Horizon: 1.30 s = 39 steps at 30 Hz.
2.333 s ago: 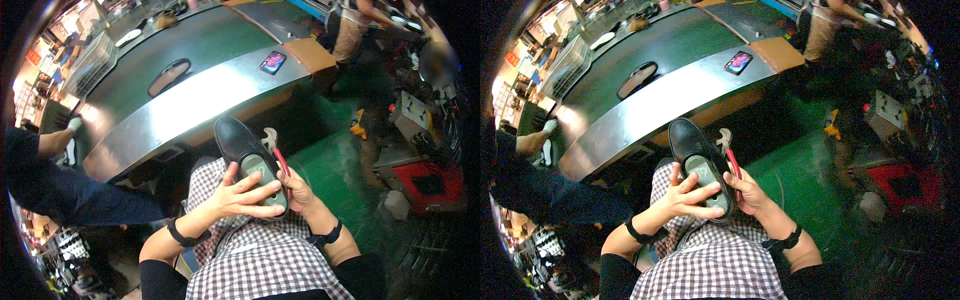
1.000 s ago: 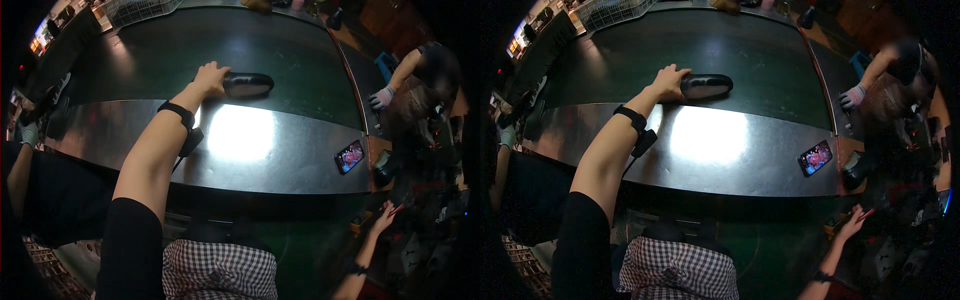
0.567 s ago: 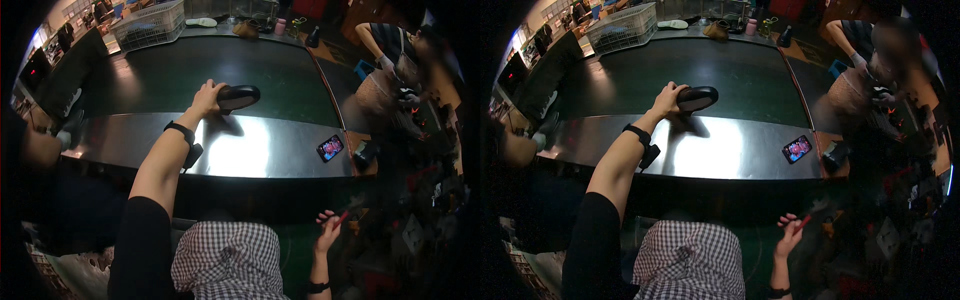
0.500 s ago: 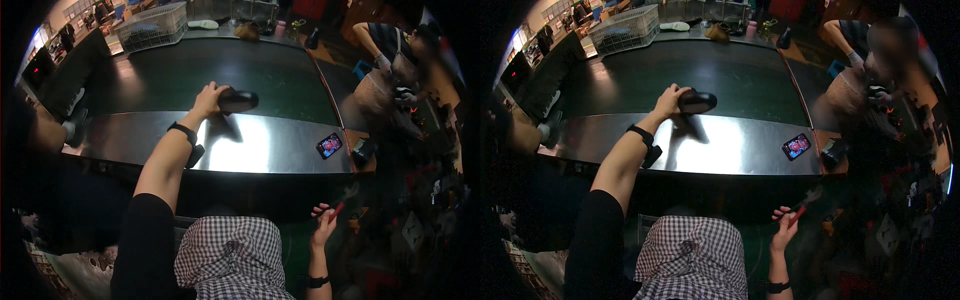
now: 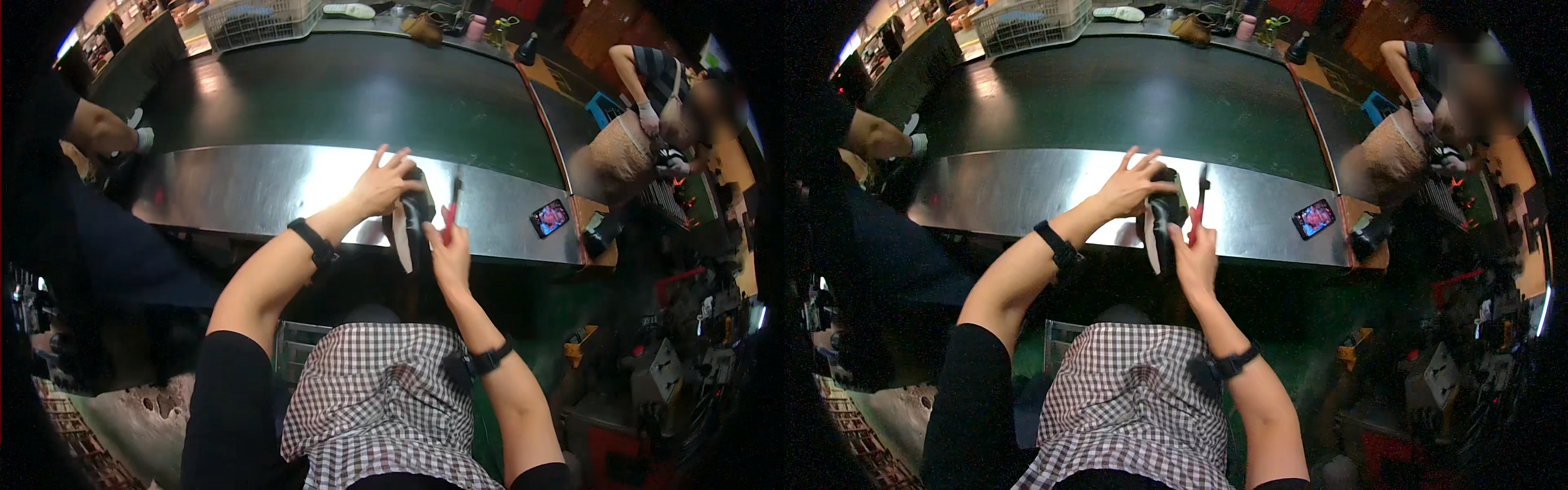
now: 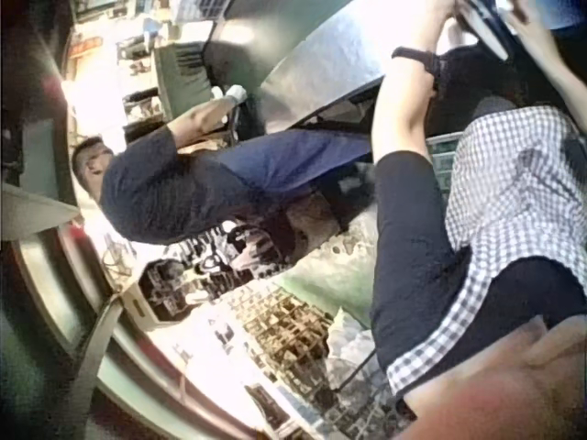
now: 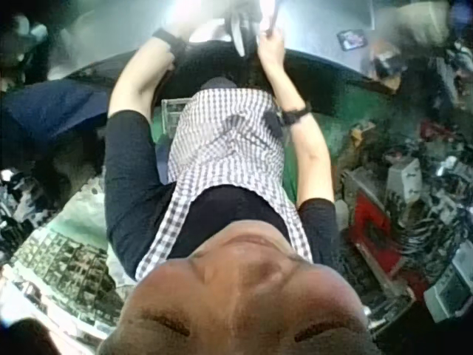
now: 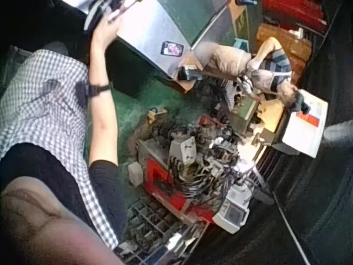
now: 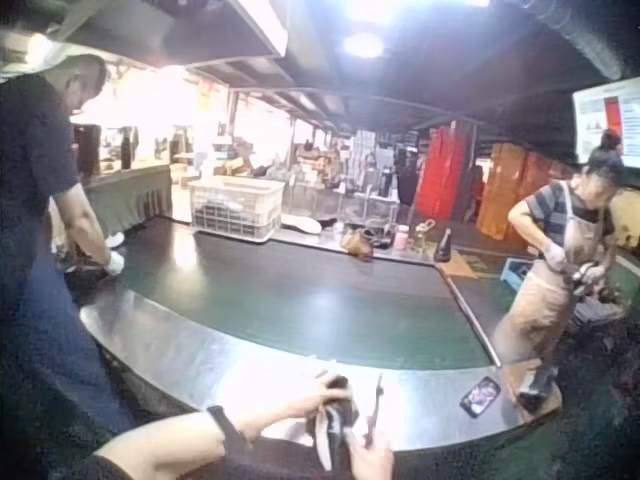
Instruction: The person is finishing shoes by checking the quality and trimming excess material with a pair of pliers.
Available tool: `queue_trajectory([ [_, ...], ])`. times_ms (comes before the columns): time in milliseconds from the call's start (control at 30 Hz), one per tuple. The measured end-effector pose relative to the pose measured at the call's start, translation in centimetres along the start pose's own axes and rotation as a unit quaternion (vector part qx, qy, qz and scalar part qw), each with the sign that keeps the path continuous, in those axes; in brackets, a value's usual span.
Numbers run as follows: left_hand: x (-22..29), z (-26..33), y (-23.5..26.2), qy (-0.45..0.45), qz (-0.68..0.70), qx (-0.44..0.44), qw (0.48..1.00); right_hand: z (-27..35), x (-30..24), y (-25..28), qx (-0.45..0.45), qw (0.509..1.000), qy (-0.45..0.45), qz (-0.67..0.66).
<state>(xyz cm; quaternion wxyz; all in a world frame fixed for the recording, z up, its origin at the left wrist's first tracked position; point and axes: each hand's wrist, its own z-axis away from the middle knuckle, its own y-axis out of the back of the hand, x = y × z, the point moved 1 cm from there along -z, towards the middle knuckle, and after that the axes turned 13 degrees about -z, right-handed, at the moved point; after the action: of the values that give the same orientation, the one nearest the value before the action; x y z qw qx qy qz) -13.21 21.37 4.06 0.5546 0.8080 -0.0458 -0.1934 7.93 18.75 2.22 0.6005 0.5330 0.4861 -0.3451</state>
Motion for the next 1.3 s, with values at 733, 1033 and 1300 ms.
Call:
queue_trajectory([
  [733,18.0,10.8,10.5,0.406,0.601,0.224,0.651,12.3,-5.9,7.3,0.045,0.985,0.125,-0.107],
  [1033,23.5,25.5,14.8,0.385,0.608,-0.037,0.693,26.3,-1.9,9.9,-0.132,0.985,0.099,-0.049],
  [1300,27.4,28.8,16.0,0.413,0.591,0.004,0.693,28.1,3.5,8.3,-0.187,0.967,0.05,-0.167],
])
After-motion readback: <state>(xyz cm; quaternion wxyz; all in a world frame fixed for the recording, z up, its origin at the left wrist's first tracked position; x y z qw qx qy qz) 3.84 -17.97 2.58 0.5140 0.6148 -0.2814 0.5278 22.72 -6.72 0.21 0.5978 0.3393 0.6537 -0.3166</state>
